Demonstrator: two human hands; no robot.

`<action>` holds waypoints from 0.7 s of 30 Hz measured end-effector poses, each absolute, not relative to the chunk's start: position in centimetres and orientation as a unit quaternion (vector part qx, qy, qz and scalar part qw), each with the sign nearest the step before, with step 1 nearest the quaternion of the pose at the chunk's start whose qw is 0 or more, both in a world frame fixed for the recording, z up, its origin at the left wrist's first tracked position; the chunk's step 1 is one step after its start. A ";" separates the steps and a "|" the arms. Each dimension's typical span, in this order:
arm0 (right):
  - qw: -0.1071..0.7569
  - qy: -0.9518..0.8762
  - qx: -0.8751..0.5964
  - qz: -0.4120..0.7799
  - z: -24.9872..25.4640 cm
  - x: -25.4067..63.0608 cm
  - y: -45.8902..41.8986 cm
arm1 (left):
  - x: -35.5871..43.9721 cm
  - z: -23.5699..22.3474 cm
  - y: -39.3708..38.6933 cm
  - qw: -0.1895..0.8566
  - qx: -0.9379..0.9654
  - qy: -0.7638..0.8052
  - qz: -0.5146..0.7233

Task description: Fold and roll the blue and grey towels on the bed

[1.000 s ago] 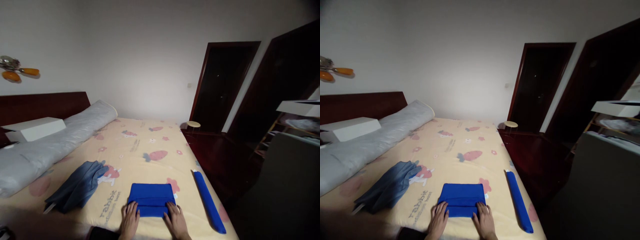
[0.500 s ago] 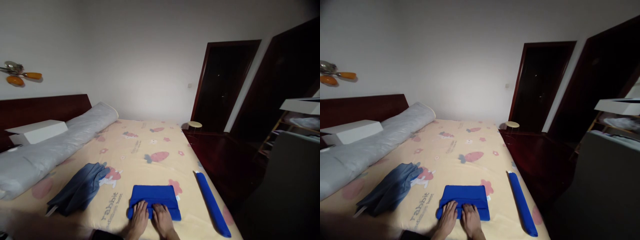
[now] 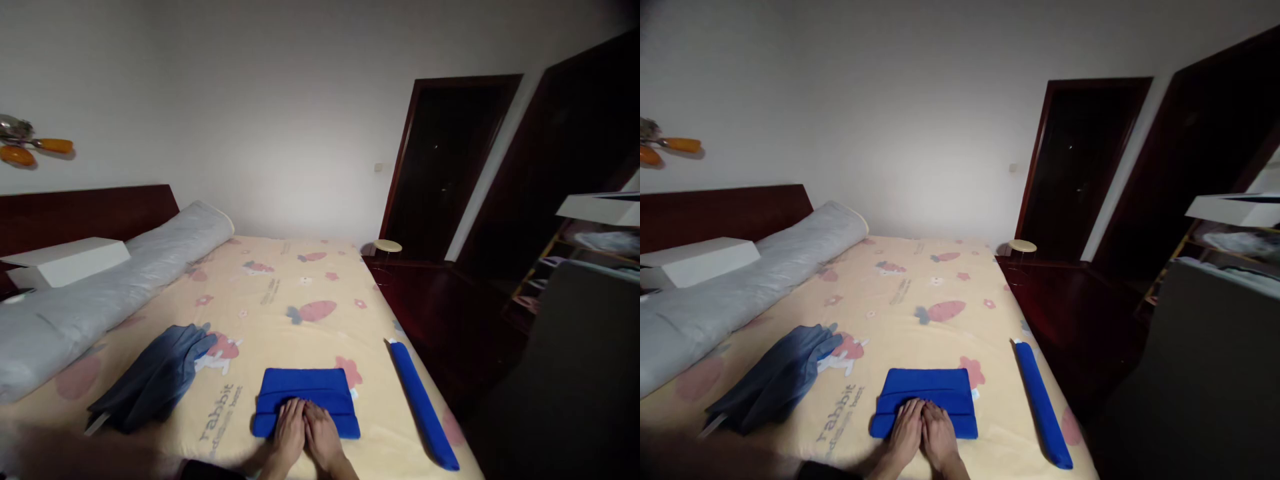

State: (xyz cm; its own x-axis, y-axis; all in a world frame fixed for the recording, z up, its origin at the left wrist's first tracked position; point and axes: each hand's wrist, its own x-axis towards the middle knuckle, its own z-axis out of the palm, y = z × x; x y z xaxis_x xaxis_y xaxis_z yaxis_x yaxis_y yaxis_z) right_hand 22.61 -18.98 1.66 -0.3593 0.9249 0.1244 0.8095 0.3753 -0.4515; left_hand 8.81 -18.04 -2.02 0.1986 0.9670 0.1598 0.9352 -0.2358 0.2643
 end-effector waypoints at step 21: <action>0.157 -0.794 -0.565 0.159 1.7 23.2 -17.5 | 6.4 -1.3 -16.9 0.050 0.775 0.619 0.118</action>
State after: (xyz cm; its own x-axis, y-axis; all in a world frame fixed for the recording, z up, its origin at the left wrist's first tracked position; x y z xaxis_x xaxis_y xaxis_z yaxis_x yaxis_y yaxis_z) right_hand 23.16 -17.52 1.68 -0.3121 0.9475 0.0698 0.8474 0.3109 -0.4305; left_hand 6.41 -16.87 -1.28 0.2066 0.9708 0.1216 0.9474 -0.2295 0.2229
